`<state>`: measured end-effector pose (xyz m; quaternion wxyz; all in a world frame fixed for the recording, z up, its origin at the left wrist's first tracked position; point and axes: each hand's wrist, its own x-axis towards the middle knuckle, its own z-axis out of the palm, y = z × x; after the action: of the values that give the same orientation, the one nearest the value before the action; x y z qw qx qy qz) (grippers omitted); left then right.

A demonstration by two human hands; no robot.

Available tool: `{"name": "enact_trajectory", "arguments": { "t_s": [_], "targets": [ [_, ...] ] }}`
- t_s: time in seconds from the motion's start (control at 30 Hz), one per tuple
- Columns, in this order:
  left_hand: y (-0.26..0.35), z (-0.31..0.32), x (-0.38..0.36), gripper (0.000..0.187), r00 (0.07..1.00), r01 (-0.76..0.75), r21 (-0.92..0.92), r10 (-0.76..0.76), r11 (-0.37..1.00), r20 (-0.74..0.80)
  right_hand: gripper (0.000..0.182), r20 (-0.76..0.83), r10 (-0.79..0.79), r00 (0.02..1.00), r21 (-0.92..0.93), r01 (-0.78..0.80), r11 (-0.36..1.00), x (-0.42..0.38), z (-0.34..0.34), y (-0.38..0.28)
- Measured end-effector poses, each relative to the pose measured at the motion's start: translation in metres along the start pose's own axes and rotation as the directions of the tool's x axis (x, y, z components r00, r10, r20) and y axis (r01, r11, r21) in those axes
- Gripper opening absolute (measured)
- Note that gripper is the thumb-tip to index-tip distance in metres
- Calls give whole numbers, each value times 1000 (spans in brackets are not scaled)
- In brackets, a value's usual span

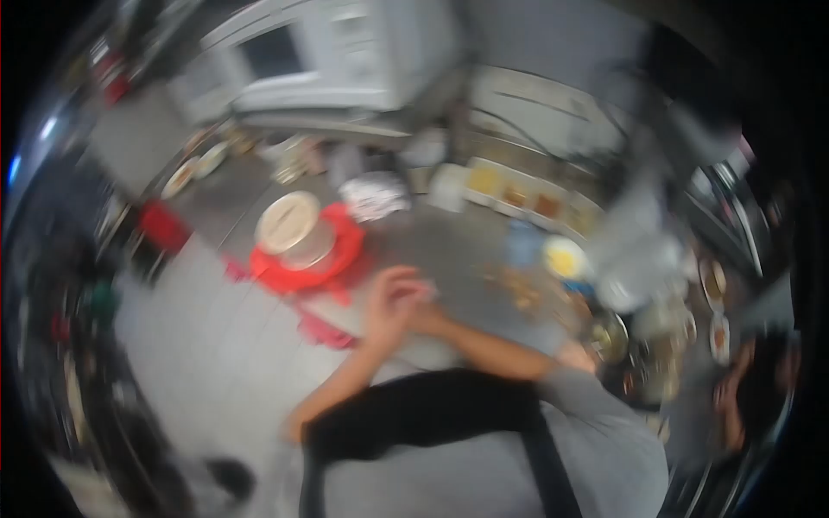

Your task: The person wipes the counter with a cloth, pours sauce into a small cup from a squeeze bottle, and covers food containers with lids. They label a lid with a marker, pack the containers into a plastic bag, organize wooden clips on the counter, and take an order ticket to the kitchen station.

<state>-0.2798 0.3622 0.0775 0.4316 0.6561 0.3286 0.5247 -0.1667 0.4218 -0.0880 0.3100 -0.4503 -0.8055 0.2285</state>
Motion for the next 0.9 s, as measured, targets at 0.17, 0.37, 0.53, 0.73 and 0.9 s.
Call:
{"name": "enact_trajectory", "arguments": {
  "t_s": [0.17,0.37,0.53,0.73,0.9],
  "targets": [
    [17,-33,-9,83,967,-248,-30,245,968,-62,40,-149,94,984,-237,-127,963,-4,10,0],
    [-150,-29,-75,80,950,60,353,-162,934,267,30,-348,108,931,-11,-119,993,-45,-44,-69],
    [-170,10,-66,66,968,52,160,-89,986,234,26,-518,-134,845,-53,125,991,-51,-60,-93],
    [-175,27,-52,50,971,29,103,-53,994,234,21,-536,-9,844,33,31,999,-60,-89,-101],
    [-188,35,-56,38,967,55,55,-67,997,244,12,-423,289,859,503,-43,863,-69,-108,-124]
  ]
}}
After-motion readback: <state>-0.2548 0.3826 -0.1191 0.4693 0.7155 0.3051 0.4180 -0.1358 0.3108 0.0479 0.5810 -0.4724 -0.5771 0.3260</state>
